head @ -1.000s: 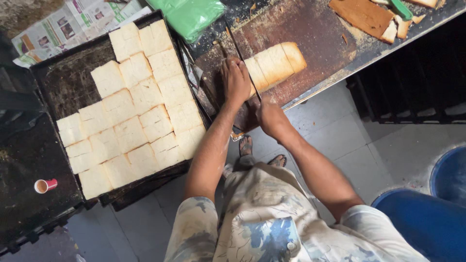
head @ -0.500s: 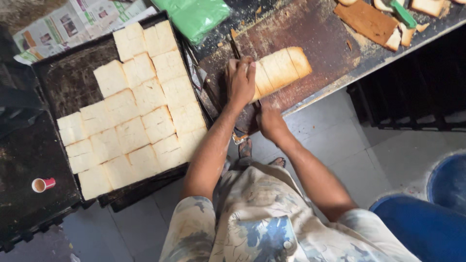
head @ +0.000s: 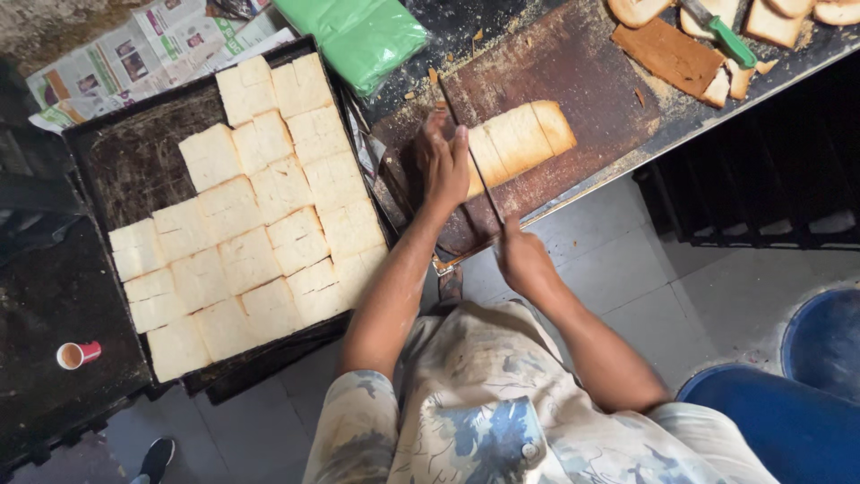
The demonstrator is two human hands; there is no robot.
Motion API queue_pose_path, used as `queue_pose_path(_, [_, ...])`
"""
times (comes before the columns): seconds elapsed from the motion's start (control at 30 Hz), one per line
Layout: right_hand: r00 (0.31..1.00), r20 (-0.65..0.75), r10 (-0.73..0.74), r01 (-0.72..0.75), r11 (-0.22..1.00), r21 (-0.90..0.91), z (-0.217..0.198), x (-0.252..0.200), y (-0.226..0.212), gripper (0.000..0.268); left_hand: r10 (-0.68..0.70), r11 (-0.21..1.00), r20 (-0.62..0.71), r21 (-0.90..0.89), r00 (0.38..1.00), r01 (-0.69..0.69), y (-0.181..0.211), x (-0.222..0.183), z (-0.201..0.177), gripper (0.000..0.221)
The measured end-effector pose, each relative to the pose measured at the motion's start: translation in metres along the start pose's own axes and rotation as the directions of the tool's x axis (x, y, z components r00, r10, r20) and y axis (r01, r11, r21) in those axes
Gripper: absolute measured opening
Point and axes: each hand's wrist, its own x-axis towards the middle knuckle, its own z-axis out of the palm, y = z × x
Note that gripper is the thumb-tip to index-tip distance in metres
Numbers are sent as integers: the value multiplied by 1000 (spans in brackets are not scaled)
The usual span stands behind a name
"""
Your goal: The person cuts loaves of bread on a wooden board using a long knife and arranges the sliced pieces on a tray.
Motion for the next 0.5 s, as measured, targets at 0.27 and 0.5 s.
queue_pose_path(0.27, [944,-321,-71,114,987,117,-89,-50,-1,15,-298,823,375,567,878,37,97,-13,-31,120])
queue_pose_path(0.5, [967,-229,-114,141,984,105,-122,-35,31,17,-293,721,348,693,890,-33,134,-5,16,102])
